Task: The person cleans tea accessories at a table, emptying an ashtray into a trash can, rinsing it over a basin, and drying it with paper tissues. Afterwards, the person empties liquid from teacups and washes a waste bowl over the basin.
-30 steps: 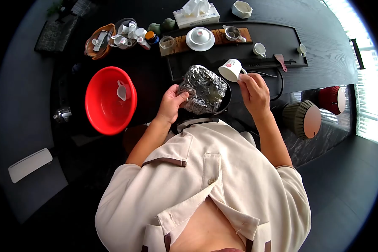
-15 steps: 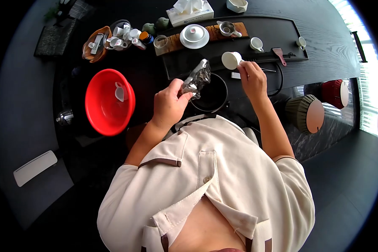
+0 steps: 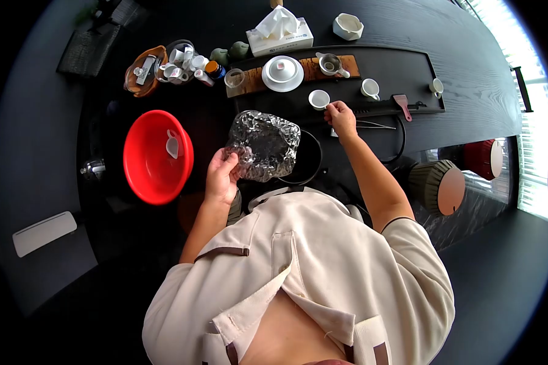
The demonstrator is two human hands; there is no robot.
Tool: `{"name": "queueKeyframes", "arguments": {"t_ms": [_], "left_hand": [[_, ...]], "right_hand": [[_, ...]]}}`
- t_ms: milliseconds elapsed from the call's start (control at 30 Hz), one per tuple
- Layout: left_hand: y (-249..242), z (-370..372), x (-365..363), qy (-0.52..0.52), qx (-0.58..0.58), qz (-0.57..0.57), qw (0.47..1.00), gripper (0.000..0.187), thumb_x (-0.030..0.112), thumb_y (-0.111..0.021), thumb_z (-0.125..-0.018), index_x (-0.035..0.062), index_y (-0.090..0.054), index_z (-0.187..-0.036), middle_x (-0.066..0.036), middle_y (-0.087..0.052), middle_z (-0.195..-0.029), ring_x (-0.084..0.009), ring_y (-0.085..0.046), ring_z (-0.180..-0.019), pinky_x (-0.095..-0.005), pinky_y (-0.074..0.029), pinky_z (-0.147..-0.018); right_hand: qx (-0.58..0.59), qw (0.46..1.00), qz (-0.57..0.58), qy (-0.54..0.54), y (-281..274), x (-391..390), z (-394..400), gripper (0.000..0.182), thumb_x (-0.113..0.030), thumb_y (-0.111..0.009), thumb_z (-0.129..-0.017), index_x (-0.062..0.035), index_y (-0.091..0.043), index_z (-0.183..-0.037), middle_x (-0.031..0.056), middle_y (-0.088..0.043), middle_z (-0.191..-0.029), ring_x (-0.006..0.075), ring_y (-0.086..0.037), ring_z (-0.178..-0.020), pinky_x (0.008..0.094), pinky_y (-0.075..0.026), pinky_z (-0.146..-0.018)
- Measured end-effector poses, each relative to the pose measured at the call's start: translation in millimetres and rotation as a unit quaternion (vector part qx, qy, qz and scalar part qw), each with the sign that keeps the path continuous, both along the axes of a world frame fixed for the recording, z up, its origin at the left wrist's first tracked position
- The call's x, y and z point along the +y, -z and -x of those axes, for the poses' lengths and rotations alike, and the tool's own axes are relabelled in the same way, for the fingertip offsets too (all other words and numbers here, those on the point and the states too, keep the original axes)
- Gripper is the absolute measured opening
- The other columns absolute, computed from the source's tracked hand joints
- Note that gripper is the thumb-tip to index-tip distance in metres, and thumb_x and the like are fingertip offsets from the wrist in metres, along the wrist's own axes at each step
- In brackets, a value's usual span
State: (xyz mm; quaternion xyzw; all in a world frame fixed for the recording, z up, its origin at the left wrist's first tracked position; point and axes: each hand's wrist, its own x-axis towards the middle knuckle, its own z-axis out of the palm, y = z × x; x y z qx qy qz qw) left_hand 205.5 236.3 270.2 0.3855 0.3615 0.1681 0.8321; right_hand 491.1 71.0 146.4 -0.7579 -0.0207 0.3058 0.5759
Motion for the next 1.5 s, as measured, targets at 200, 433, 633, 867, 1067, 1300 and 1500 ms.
{"name": "queueKeyframes", "arguments": {"t_ms": [200,433,633,867,1067,1300,1500], "left_hand": [[8.3,18.3,-1.8,-0.062,-0.062,0.034,0.996,0.014,0.011,-0.056,-0.093,0.0044,-0.056,-0.106,-0.011,-0.066,-0.104,-0.0162,-0.065,-0.086,-0.0286,-0.054,-0.073],[7.7,26.4,0.6,-0.084,-0.060,0.020,0.994,0.016,0.011,-0.057,-0.093,0.0052,-0.056,-0.107,-0.012,-0.065,-0.107,-0.0172,-0.064,-0.089,-0.0301,-0.053,-0.078],[11.8,26.9,-0.2,-0.095,-0.067,0.015,0.993,0.014,0.010,-0.057,-0.092,0.0054,-0.056,-0.106,-0.010,-0.066,-0.103,-0.0153,-0.064,-0.086,-0.0281,-0.053,-0.075],[3.3,32.1,-6.6,-0.120,-0.053,0.006,0.991,0.016,0.009,-0.057,-0.092,0.0054,-0.056,-0.108,-0.008,-0.065,-0.102,-0.0146,-0.064,-0.086,-0.0279,-0.053,-0.075],[0.8,43.8,-9.3,-0.146,-0.056,0.003,0.988,0.016,0.010,-0.056,-0.093,0.0052,-0.056,-0.108,-0.009,-0.064,-0.107,-0.0176,-0.063,-0.092,-0.0323,-0.053,-0.079],[-4.2,44.4,-7.6,-0.140,-0.062,-0.006,0.988,0.015,0.010,-0.055,-0.094,0.0053,-0.056,-0.108,-0.007,-0.064,-0.104,-0.0159,-0.063,-0.089,-0.0307,-0.053,-0.078],[7.9,39.3,-12.1,-0.130,-0.102,0.032,0.986,0.027,0.010,-0.054,-0.093,0.0021,-0.053,-0.119,-0.010,-0.063,-0.111,-0.0195,-0.061,-0.099,-0.0344,-0.050,-0.087]], "right_hand": [[-0.010,0.999,0.021,-0.030,11.9,4.1,-6.8,0.015,-0.020,-0.057,-0.093,-0.0058,-0.061,-0.094,0.0018,-0.064,-0.078,0.0100,-0.060,-0.068,0.0244,-0.047,-0.060],[-0.064,0.992,0.103,-0.027,4.8,0.9,-10.0,0.025,-0.019,-0.062,-0.089,-0.0058,-0.059,-0.110,0.0053,-0.064,-0.078,0.0135,-0.061,-0.069,0.0289,-0.049,-0.063],[-0.490,0.860,0.029,-0.136,-58.9,48.7,-16.2,0.033,-0.018,-0.069,-0.078,-0.0178,-0.063,-0.111,0.0086,-0.059,-0.095,0.0290,-0.060,-0.090,0.0386,-0.049,-0.075],[-0.523,0.807,0.077,-0.263,-47.3,134.4,-39.1,0.035,-0.021,-0.069,-0.080,-0.0189,-0.064,-0.115,0.0097,-0.059,-0.110,0.0299,-0.059,-0.101,0.0385,-0.048,-0.086],[-0.566,0.788,0.225,-0.085,-58.2,86.0,-80.2,0.040,-0.026,-0.070,-0.078,-0.0183,-0.061,-0.115,0.0085,-0.060,-0.104,0.0308,-0.058,-0.098,0.0445,-0.047,-0.082],[-0.269,0.860,0.403,-0.159,-43.1,45.6,-131.2,0.036,-0.032,-0.067,-0.082,-0.0104,-0.064,-0.111,0.0140,-0.066,-0.107,0.0295,-0.062,-0.103,0.0410,-0.048,-0.088],[-0.024,0.998,-0.043,0.024,-3.8,31.0,-137.0,0.027,-0.011,-0.059,-0.089,0.0000,-0.060,-0.114,0.0090,-0.066,-0.093,0.0156,-0.063,-0.077,0.0273,-0.050,-0.068]]}}
